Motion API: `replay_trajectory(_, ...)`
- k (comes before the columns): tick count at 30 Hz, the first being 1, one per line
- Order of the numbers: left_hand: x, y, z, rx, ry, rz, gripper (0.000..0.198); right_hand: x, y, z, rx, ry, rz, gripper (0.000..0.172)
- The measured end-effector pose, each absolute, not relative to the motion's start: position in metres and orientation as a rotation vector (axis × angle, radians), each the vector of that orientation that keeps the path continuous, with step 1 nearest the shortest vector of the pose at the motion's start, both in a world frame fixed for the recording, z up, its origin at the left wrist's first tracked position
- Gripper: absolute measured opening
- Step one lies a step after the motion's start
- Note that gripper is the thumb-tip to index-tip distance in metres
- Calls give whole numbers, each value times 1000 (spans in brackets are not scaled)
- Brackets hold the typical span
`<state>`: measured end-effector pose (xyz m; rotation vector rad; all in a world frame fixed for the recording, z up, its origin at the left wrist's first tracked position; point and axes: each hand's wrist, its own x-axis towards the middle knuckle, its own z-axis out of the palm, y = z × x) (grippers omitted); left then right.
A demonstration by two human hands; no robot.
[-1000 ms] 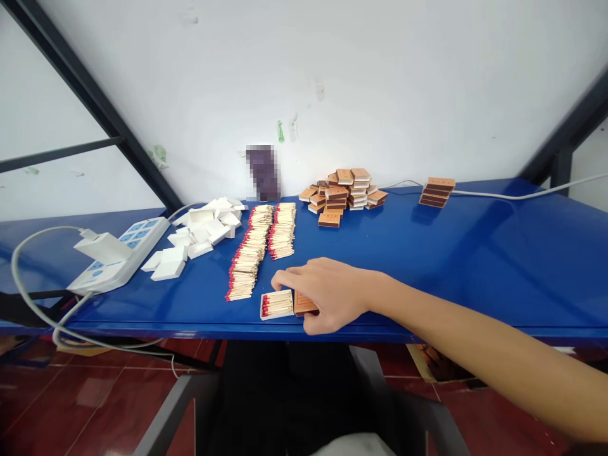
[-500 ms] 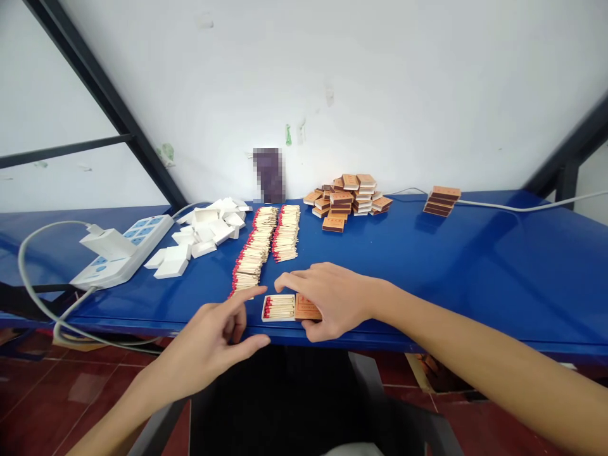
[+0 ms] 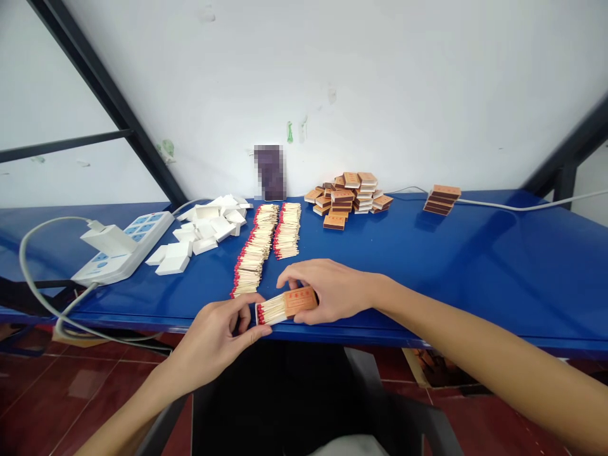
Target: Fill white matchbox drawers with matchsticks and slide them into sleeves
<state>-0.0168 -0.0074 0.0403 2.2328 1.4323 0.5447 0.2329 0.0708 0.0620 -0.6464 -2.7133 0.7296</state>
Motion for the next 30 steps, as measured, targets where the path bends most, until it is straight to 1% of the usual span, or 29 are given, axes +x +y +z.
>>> replay_trajectory(2,-18,-8,40,2172,1398,573,28,229,72,59,-631,-2658,767,47)
replay_trajectory(4,-17,-9,39,2132,1366,609,29,221,70,54,-585,-2603,777,41)
replay_trajectory(8,-12,-8,35,2120,1335,699,41,206,63,45,-517,-2547,690,30)
replay_trajectory(10,-11,-7,33,2126,1315,715,44,204,61,43,-512,-2548,670,27)
replay_trajectory(15,-14,-4,32,2145,1272,732,42,209,65,40,-458,-2572,639,29)
replay_trajectory(18,-15,-4,29,2150,1247,780,41,211,67,40,-431,-2526,663,27)
replay_trajectory(24,-18,-4,26,2184,1226,795,48,217,71,45,-514,-2488,676,29)
replay_trajectory(30,-19,-4,27,2198,1209,794,39,222,78,45,-538,-2508,654,29)
